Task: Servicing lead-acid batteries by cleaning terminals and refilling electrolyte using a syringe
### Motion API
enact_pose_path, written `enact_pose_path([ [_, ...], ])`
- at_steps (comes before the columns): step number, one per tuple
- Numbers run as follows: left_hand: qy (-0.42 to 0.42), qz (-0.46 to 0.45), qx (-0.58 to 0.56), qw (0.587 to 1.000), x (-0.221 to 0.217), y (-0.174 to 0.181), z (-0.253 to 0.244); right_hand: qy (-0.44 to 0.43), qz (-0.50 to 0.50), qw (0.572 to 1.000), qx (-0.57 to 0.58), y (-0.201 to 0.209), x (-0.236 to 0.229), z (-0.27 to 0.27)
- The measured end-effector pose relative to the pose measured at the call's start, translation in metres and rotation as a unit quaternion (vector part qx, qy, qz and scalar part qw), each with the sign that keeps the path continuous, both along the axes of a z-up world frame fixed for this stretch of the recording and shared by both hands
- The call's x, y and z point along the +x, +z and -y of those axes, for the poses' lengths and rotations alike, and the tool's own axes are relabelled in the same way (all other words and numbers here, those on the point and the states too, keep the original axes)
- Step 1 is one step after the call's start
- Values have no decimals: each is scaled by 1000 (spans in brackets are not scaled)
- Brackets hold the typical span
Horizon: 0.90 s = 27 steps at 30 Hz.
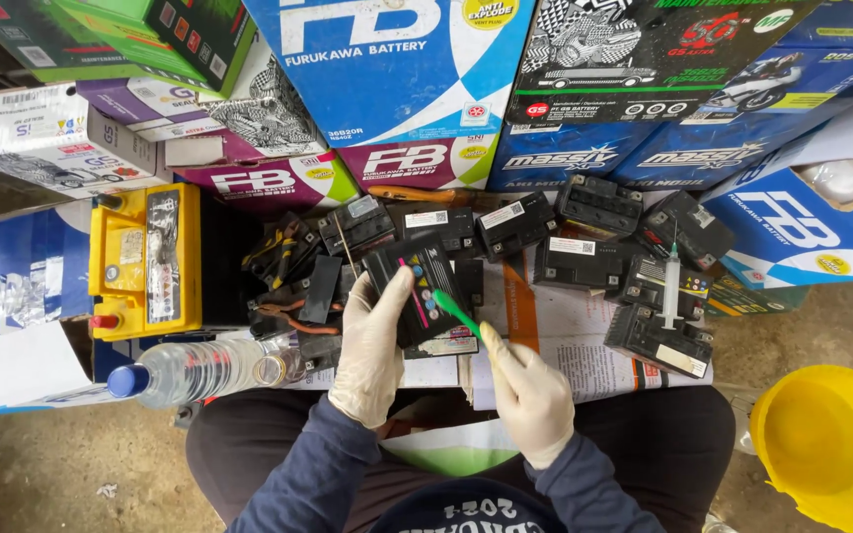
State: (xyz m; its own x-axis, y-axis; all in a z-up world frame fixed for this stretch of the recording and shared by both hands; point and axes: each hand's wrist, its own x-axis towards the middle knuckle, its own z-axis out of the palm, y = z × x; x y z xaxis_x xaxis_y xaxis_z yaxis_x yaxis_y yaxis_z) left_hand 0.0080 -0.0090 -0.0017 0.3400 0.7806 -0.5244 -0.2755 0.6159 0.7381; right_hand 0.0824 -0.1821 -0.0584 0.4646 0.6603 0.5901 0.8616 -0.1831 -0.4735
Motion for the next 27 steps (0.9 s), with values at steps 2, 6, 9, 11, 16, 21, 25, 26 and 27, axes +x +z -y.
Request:
enact_pose_path([
  [2,-16,-9,11,1000,-2,4,7,-12,6,1000,-1,5,8,-14],
  [6,-48,-19,44,998,-9,-5,14,2,-66,998,-3,-4,9,-21],
  [9,-75,-87,91,989,-8,12,13,33,-169,985,29,-4,-8,-14],
  [11,-81,-107,155,979,-14,-14,10,4,-187,982,31,-24,-1,-11],
  [16,-95,-201,251,942,-21,-38,7,-3,-238,971,32,-19,-8,-8],
  [21,-156,-206,435,862,-30,-20,2,0,-275,961,22,-10,3,-7],
  [25,-222,-209,510,804,-33,-12,-10,20,-285,958,1,4,13,-5],
  [26,-237,-222,538,778,-33,-13,-11,38,-279,960,-1,5,14,-5],
  [27,-252,-234,566,749,-33,-15,-13,55,-272,961,-1,6,14,-5],
])
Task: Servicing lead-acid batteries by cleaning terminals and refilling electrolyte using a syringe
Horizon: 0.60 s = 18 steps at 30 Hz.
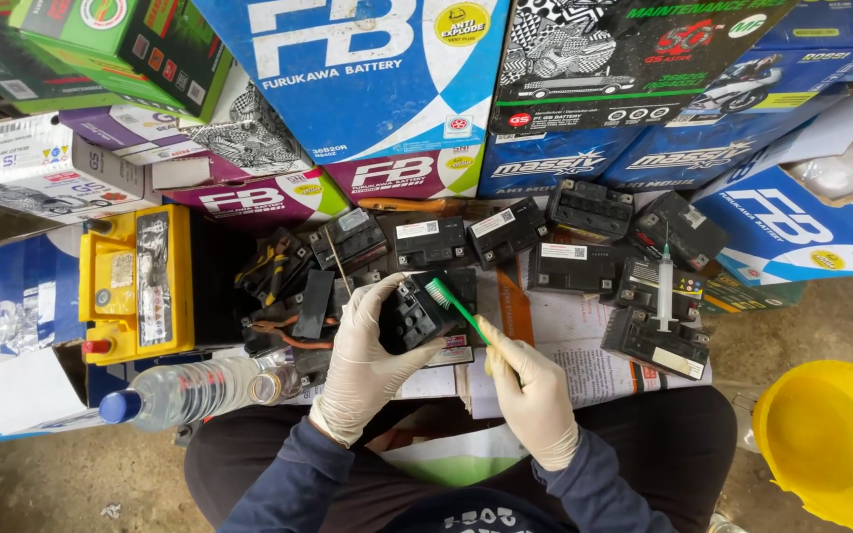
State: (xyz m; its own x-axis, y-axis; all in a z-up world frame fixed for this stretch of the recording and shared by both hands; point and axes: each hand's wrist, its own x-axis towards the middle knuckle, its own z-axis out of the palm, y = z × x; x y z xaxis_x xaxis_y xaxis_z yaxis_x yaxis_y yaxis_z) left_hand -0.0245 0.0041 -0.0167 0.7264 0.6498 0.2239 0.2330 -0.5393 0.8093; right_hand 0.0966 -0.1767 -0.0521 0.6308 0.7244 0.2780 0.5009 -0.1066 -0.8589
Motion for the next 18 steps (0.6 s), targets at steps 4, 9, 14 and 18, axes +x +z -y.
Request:
enact_pose_path([
  [4,-34,-7,10,999,5,-5,-8,-20,47,986,-160,-15,36,4],
  [9,-75,-212,79,971,24,-15,-27,-98,64,982,-150,-13,78,-8],
  [14,-114,-330,143,926,51,-23,-34,-104,263,939,-196,-64,134,-21],
  [18,-143,-380,182,896,66,-21,-32,-111,402,885,-208,-106,157,-24],
])
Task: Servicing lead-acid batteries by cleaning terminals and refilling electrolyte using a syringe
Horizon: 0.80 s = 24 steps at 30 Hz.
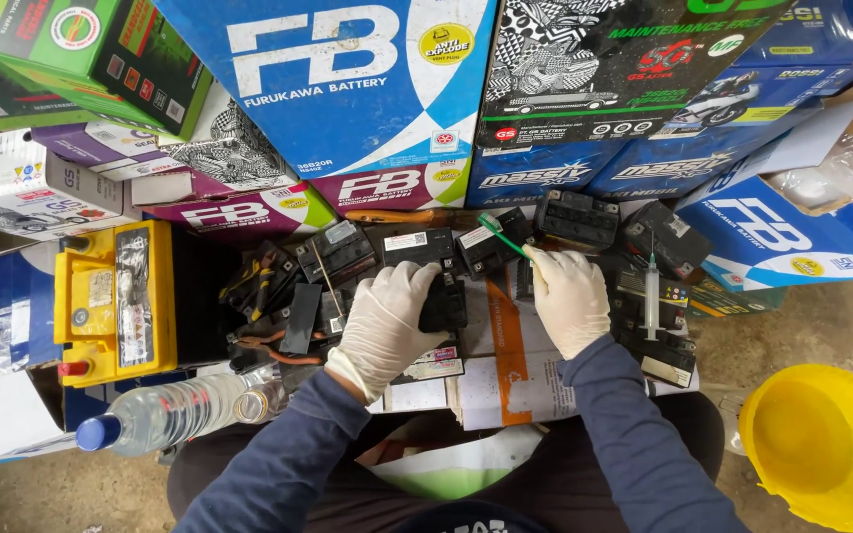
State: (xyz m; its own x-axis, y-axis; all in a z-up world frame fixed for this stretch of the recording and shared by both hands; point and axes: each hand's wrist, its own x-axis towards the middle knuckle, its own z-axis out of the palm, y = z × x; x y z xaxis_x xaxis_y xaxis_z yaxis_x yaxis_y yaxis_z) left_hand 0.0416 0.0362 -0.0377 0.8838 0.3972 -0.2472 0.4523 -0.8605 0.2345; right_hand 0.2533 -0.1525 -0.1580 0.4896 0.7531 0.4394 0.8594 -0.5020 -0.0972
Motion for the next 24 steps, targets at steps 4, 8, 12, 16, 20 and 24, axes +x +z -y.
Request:
enact_pose_path([
  [4,-11,5,-6,1000,12,-6,3,-10,15,1000,-8,1,-1,-5],
  [8,-30,26,2,999,21,-15,2,-37,35,998,-36,4,-3,-6],
  [12,-53,59,17,997,21,-19,2,-46,48,997,-38,14,-4,-5],
  [16,-56,68,15,996,16,-11,3,-43,24,998,-32,27,-8,-6],
  [20,-28,49,-17,998,5,23,1,-45,24,998,-27,31,-12,-4],
  [24,13,156,-31,987,-35,48,-7,-53,29,998,-35,41,-19,-4],
])
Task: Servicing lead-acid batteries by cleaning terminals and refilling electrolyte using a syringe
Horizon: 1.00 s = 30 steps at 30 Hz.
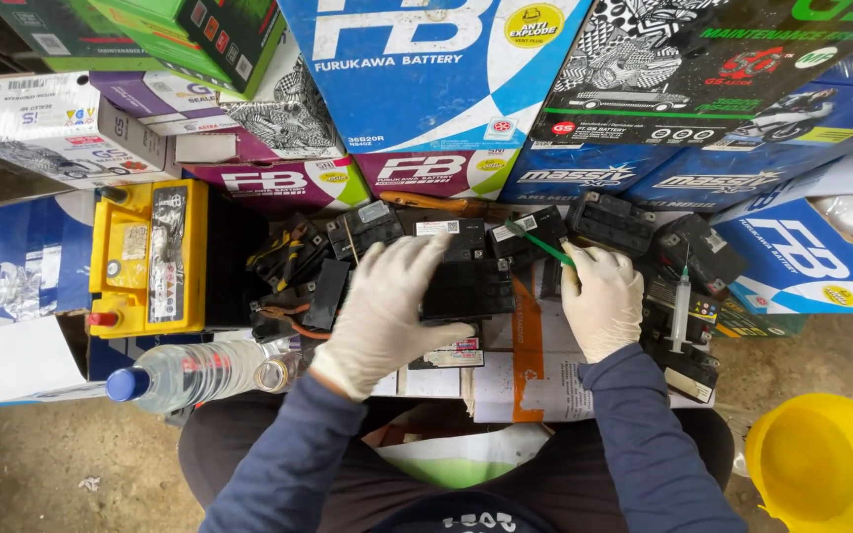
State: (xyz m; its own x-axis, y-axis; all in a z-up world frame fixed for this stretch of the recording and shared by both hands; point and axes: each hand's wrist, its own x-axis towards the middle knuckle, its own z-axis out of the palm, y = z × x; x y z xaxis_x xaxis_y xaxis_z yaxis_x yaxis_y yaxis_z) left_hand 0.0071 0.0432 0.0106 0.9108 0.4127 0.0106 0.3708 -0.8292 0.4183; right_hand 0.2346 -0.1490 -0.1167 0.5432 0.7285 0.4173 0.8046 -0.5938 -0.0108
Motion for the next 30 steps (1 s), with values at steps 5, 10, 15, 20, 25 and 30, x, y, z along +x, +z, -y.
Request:
enact_pose_path([
  [5,129,169,-103,972,-60,-11,-11,2,-16,1000,-13,-6,-1,1],
  [10,225,138,-11,964,-93,-66,-7,0,-44,999,-17,17,-22,2],
  [15,184,-9,158,970,-85,-119,24,59,-122,980,144,40,-81,23],
  [20,180,-111,229,950,-66,-116,22,84,-139,974,155,57,-147,48],
  [25,162,-165,201,952,-62,-128,16,81,-161,970,162,66,-167,70],
  [30,163,-137,204,956,-63,-141,15,63,-150,970,179,80,-153,85],
])
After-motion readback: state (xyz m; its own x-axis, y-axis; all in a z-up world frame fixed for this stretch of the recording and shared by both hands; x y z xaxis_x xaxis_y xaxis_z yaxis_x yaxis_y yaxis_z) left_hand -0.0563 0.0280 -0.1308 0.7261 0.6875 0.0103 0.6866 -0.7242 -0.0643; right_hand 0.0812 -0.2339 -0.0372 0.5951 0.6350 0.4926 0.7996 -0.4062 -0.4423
